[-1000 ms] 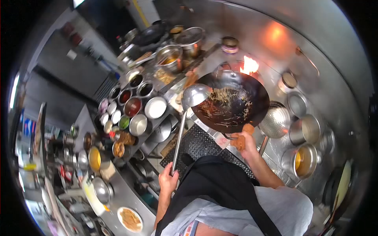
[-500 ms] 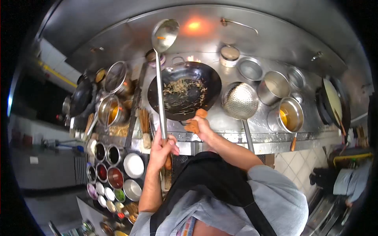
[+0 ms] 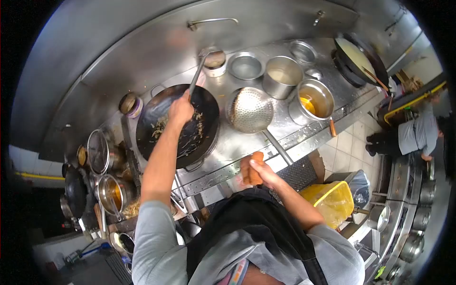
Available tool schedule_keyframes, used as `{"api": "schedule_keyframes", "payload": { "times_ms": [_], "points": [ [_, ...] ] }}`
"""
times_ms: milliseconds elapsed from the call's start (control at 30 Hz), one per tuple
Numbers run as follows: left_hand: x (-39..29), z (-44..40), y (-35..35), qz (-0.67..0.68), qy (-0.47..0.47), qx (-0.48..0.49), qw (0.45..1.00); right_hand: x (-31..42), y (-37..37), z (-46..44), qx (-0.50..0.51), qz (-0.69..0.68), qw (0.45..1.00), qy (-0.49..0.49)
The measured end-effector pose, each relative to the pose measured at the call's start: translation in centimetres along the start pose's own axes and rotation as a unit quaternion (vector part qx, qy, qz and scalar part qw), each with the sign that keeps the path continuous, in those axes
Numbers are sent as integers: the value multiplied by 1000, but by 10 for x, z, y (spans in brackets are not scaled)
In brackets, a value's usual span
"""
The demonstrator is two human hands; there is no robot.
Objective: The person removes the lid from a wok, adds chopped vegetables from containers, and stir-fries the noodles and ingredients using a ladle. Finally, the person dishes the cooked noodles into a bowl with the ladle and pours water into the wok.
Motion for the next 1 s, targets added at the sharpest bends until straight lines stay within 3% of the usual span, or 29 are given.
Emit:
{"api": "schedule_keyframes", "payload": {
  "times_ms": [67,100,167,233,333,500,533,633,700,800,833,867,900,933,967,1000],
  "points": [
    [-16,-50,4,-61,-6,50,997,2,-25,52,-76,-37,996,-20],
    [-6,-89,23,-90,16,4,996,1,-37,78,-101,-54,993,-28],
    [-35,-105,21,84,-30,166,982,-17,-73,119,-170,-74,981,-63],
    [-24,-150,55,351,-113,212,905,-27,-100,154,-212,-94,970,-76],
    [-56,-125,35,125,-67,153,978,-19,-119,198,-220,-114,969,-21],
    [-92,-96,36,-57,-53,-12,997,-23,-190,227,-203,-87,975,-8],
    [-122,-64,28,2,-107,-14,994,-16,-197,236,-191,-92,977,4],
    [-177,-8,51,71,-88,-67,991,-21,-242,254,-214,-90,972,-28],
    [-175,-15,110,196,-22,-109,974,-30,-265,268,-222,-88,970,-40],
    [-196,-48,178,362,46,-80,927,-33,-284,291,-242,-84,966,-31],
    [-214,-64,181,289,77,-118,947,-32,-284,299,-256,-89,962,-39],
    [-223,-85,196,308,-3,-3,951,-33,-283,307,-268,-95,958,-46],
    [-236,-107,206,230,26,-83,969,-30,-279,315,-280,-100,953,-52],
    [-248,-128,218,378,-6,-11,926,-29,-275,323,-286,-123,950,-33],
    [-257,-156,230,590,-52,78,802,-34,-275,331,-305,-125,943,-38],
    [-269,-176,240,762,-94,161,621,-39,-274,339,-323,-126,937,-43]
  ]
}}
Point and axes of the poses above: each hand's wrist, its own z-axis away from the middle knuckle, its own y-axis out of the palm, x = y × z, the point moved 4 cm from there along -z, towards the middle knuckle, and after that the axes turned 14 degrees about x, right-handed, at the moved point
